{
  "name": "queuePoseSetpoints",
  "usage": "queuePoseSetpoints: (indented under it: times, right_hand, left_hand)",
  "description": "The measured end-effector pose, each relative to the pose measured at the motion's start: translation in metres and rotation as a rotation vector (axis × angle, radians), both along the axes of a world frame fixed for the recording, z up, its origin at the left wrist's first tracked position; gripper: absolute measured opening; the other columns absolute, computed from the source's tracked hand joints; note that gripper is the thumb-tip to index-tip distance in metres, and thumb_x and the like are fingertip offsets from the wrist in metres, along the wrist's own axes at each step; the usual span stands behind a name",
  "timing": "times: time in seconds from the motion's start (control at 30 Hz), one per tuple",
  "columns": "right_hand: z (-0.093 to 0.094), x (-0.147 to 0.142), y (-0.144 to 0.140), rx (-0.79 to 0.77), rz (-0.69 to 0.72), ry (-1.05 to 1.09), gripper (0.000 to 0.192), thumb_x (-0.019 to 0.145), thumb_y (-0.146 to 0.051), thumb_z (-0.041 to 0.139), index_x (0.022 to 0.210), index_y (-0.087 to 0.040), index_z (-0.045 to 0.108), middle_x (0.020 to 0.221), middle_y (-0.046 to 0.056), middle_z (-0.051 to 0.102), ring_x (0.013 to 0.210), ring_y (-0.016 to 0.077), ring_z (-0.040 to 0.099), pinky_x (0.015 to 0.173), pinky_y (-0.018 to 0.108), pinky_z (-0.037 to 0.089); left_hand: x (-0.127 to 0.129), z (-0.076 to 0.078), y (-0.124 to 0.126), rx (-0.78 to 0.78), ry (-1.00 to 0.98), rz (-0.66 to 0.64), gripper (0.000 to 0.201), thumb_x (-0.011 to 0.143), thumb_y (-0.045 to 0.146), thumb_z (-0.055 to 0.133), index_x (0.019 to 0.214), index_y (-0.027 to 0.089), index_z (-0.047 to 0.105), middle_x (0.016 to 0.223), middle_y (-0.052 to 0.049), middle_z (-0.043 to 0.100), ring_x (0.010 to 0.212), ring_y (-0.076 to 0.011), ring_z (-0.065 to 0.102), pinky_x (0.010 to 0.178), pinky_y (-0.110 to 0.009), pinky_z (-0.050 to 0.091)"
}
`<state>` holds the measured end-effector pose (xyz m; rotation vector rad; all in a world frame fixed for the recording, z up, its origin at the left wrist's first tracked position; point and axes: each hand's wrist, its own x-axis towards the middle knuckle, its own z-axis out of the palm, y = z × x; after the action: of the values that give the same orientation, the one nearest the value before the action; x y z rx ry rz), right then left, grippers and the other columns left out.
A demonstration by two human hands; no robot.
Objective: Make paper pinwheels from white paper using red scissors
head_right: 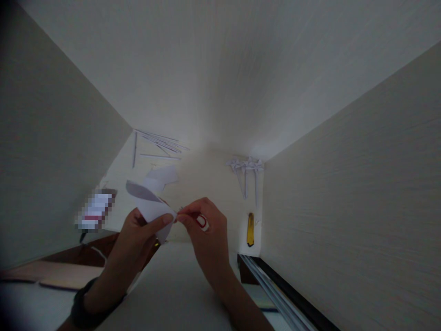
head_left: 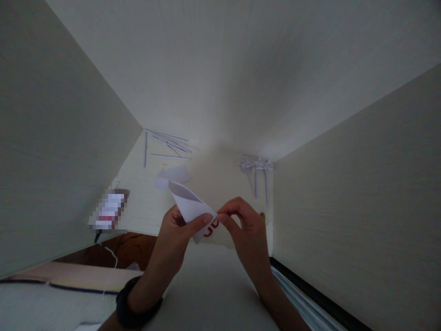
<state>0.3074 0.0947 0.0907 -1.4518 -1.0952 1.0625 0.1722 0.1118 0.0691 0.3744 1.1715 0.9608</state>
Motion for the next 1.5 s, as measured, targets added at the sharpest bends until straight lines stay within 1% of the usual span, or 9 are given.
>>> queuePoseSetpoints:
  times: [0.23, 0.43, 0.73, 0.93, 1.07, 1.2, 1.3, 1.4, 1.5]
  right_hand:
    - [-0.0006, -0.0003, 0.0013, 0.044, 0.005, 0.041, 0.015, 0.075, -0.01, 0.069, 0.066, -0.022, 0.068, 0.066, -0.004, 0.062, 0.065, 0.0128, 0.056, 0.062, 0.025, 0.042]
    - [0.0008, -0.0019, 0.0003, 0.055, 0.001, 0.016, 0.017, 0.075, -0.007, 0.068, 0.066, -0.021, 0.068, 0.066, -0.004, 0.061, 0.065, 0.0119, 0.056, 0.063, 0.024, 0.042]
    - [0.0005, -0.0004, -0.0007, 0.066, -0.017, -0.022, 0.018, 0.076, -0.007, 0.07, 0.066, -0.021, 0.068, 0.064, -0.005, 0.06, 0.062, 0.011, 0.054, 0.06, 0.024, 0.04]
    - [0.0035, 0.0001, -0.0014, 0.036, -0.028, 0.044, 0.019, 0.074, -0.005, 0.07, 0.063, -0.021, 0.068, 0.06, -0.006, 0.058, 0.059, 0.0098, 0.053, 0.058, 0.022, 0.041]
    - [0.003, -0.0004, -0.0001, 0.033, -0.03, 0.045, 0.019, 0.073, -0.005, 0.07, 0.063, -0.021, 0.068, 0.061, -0.006, 0.059, 0.059, 0.01, 0.054, 0.058, 0.022, 0.041]
    - [0.0021, 0.0, 0.0014, 0.053, -0.024, 0.005, 0.018, 0.074, -0.005, 0.069, 0.064, -0.021, 0.068, 0.061, -0.005, 0.059, 0.06, 0.0105, 0.054, 0.058, 0.023, 0.041]
    - [0.0021, 0.0011, 0.0012, 0.068, -0.005, -0.045, 0.016, 0.075, -0.007, 0.069, 0.066, -0.02, 0.069, 0.066, -0.003, 0.062, 0.063, 0.0115, 0.056, 0.06, 0.023, 0.042]
    - [0.0024, 0.0016, 0.0, 0.09, 0.021, -0.087, 0.014, 0.077, -0.007, 0.067, 0.071, -0.02, 0.068, 0.07, -0.002, 0.062, 0.066, 0.0116, 0.057, 0.063, 0.024, 0.044]
    - [0.0024, 0.0012, -0.0008, 0.104, 0.022, -0.151, 0.015, 0.078, -0.007, 0.065, 0.07, -0.019, 0.065, 0.07, -0.003, 0.061, 0.065, 0.0112, 0.056, 0.064, 0.023, 0.044]
  left_hand:
    - [0.0033, 0.0041, -0.0006, 0.001, 0.013, 0.038, 0.023, 0.05, 0.019, 0.088, 0.066, 0.016, 0.072, 0.059, 0.001, 0.074, 0.05, -0.0107, 0.065, 0.05, -0.017, 0.052]
    - [0.0062, 0.0088, -0.0006, 0.004, 0.059, 0.075, 0.024, 0.049, 0.019, 0.088, 0.064, 0.015, 0.07, 0.058, 0.001, 0.073, 0.05, -0.0106, 0.064, 0.05, -0.017, 0.052]
    - [0.0048, 0.004, -0.0028, 0.008, 0.063, 0.039, 0.023, 0.05, 0.02, 0.088, 0.066, 0.015, 0.072, 0.059, 0.0, 0.074, 0.05, -0.0117, 0.065, 0.049, -0.019, 0.052]
    - [0.0042, 0.0026, -0.0025, 0.027, 0.054, 0.03, 0.024, 0.049, 0.019, 0.089, 0.066, 0.016, 0.073, 0.06, 0.0, 0.074, 0.049, -0.0112, 0.064, 0.048, -0.018, 0.052]
    - [0.0036, 0.0004, -0.0029, 0.025, 0.05, 0.039, 0.023, 0.049, 0.018, 0.089, 0.066, 0.017, 0.073, 0.061, 0.001, 0.075, 0.052, -0.0115, 0.066, 0.051, -0.018, 0.053]
    - [0.005, 0.0005, -0.0023, 0.025, 0.082, 0.048, 0.021, 0.051, 0.017, 0.088, 0.066, 0.017, 0.073, 0.06, 0.001, 0.075, 0.051, -0.0114, 0.066, 0.049, -0.017, 0.053]
    - [0.0063, 0.0025, -0.0021, 0.043, 0.108, 0.045, 0.019, 0.052, 0.018, 0.087, 0.065, 0.017, 0.072, 0.057, 0.002, 0.073, 0.049, -0.0112, 0.064, 0.047, -0.017, 0.051]
    - [0.007, 0.0031, -0.0025, 0.063, 0.146, 0.061, 0.021, 0.052, 0.019, 0.087, 0.066, 0.016, 0.072, 0.059, 0.001, 0.074, 0.052, -0.0111, 0.065, 0.05, -0.017, 0.051]
    - [0.0067, 0.0004, -0.0032, 0.083, 0.179, 0.062, 0.023, 0.052, 0.019, 0.088, 0.068, 0.016, 0.071, 0.061, 0.002, 0.073, 0.053, -0.0108, 0.064, 0.051, -0.017, 0.051]
